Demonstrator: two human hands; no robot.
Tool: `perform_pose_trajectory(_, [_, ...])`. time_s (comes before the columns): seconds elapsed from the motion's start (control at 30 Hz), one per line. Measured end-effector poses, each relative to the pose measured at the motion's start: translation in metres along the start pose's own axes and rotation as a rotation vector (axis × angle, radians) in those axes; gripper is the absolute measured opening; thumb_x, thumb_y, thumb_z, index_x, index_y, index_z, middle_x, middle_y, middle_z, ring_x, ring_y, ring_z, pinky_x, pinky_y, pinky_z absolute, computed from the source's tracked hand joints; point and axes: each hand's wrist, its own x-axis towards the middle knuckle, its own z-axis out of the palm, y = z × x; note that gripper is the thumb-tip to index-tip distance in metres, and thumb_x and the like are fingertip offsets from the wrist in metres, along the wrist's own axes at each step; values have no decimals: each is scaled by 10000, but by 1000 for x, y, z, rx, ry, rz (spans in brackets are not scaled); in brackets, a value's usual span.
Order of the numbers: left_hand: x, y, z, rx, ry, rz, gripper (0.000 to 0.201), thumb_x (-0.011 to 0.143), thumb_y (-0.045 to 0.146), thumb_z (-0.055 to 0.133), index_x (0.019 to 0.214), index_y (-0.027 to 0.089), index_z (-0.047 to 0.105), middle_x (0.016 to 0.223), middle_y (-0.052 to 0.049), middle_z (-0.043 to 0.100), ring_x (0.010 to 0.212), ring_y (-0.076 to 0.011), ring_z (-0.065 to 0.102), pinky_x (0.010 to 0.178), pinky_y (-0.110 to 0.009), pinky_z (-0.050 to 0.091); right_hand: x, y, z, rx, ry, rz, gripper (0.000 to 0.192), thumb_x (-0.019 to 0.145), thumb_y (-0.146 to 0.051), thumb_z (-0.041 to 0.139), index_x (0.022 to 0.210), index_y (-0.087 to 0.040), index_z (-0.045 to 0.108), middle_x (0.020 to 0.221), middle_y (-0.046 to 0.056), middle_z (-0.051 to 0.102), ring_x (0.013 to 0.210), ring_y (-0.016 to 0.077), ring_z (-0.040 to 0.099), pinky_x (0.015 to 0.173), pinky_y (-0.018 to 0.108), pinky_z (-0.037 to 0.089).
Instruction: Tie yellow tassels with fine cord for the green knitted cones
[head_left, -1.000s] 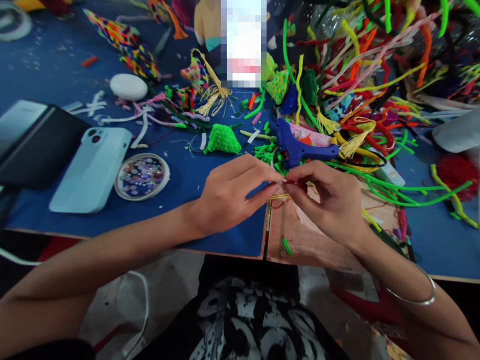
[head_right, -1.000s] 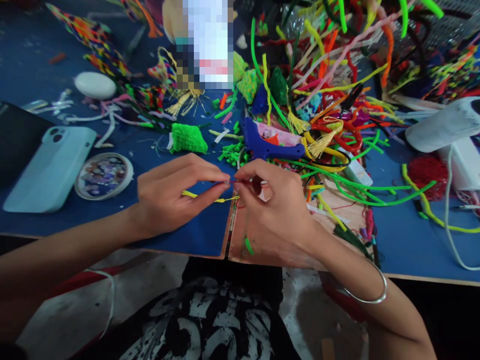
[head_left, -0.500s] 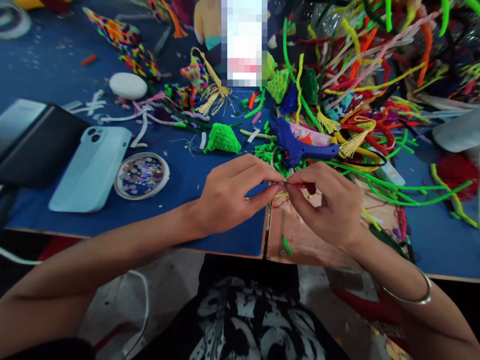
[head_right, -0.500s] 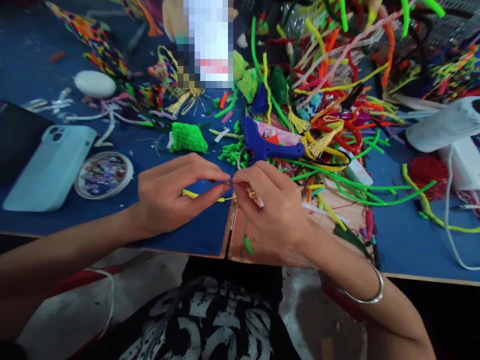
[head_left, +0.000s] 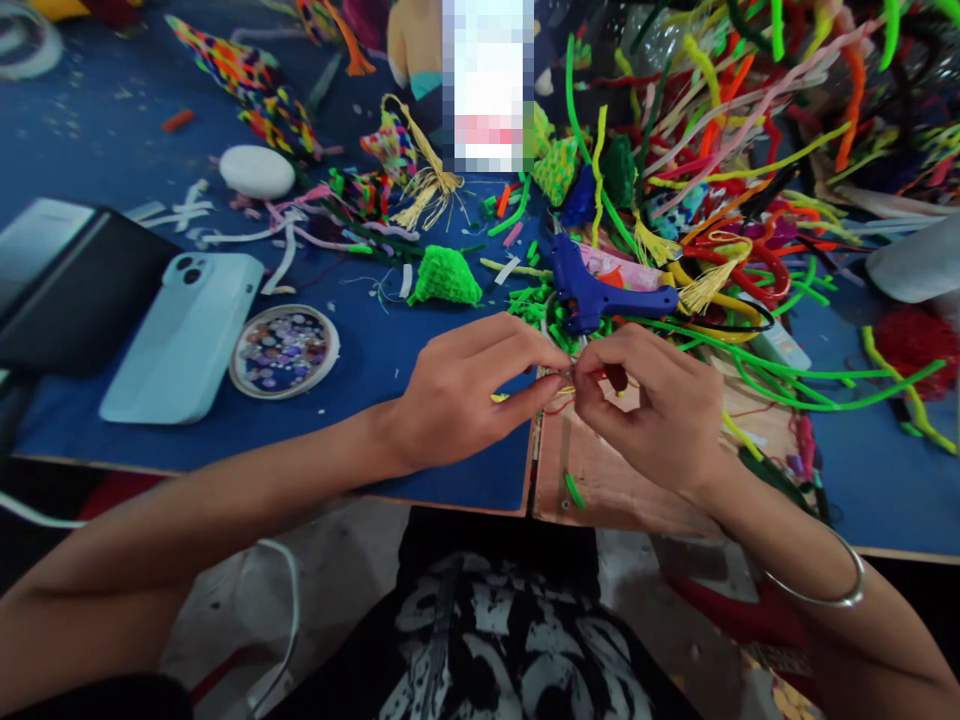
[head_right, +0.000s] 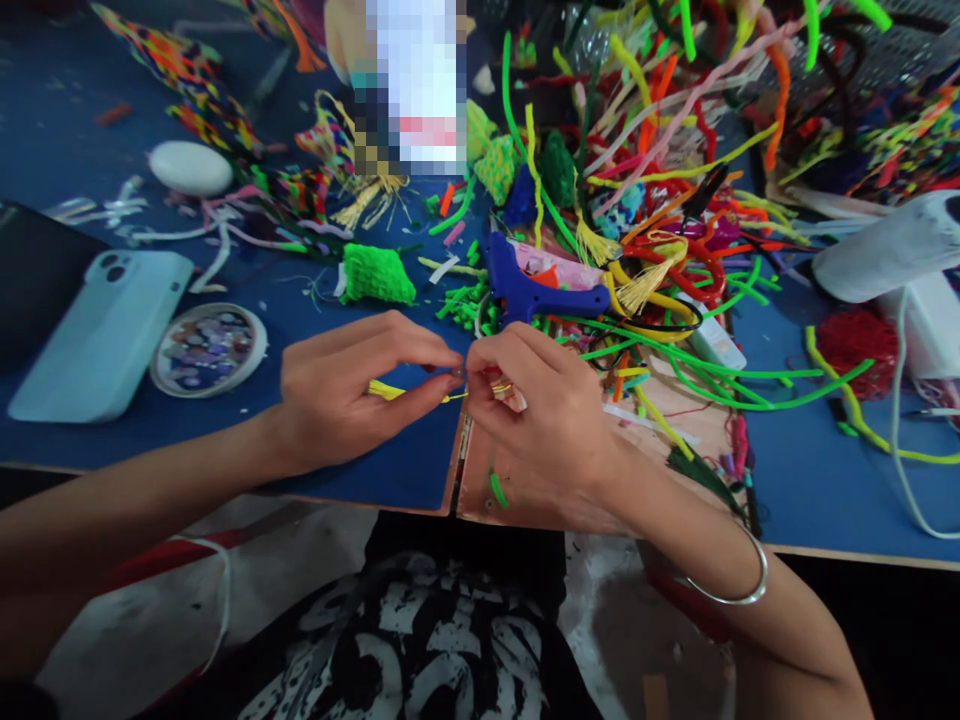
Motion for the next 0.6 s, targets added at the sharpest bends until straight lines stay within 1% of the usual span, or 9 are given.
perform_pose_trajectory(0.1, [0,0,0,-3,-4,11,68,802,100,608,802,167,617,744,3,702,722,-100,660,685,-194,546,0,0,0,4,-4,-3,178,761,-41,530,751,-219,517,650,-24,563,575,92,525,494,221,407])
perform_pose_trajectory(0.3, [-1,-1,0,16,-27,2,97,816,116,588,789,198,630,761,16,711,710,-102,662,664,-207,554,0,1,-1,4,-24,-11,176,773,-52,531,752,-227,528,660,-24,578,571,97,529,501,227,417])
perform_pose_trajectory(0.4, [-1,-2,0,26,-28,0,93,821,122,584,791,198,629,757,17,708,707,-100,659,663,-207,552,-1,1,-1,25,-44,10,166,785,-58,537,765,-223,547,674,-21,592,592,100,544,520,227,430])
perform_pose_trajectory(0.5, [-1,-2,0,35,-14,19,80,815,113,600,798,189,620,754,13,705,720,-101,658,676,-206,549,0,1,-2,75,-58,62,140,790,-66,560,778,-205,567,694,-20,602,599,91,543,531,221,428])
perform_pose_trajectory(0.6, [-1,-3,-1,65,-8,46,64,807,113,615,810,176,622,754,0,706,724,-109,659,684,-212,548,1,1,-3,228,-88,185,99,789,-82,580,806,-179,589,706,-22,606,594,80,538,539,215,428])
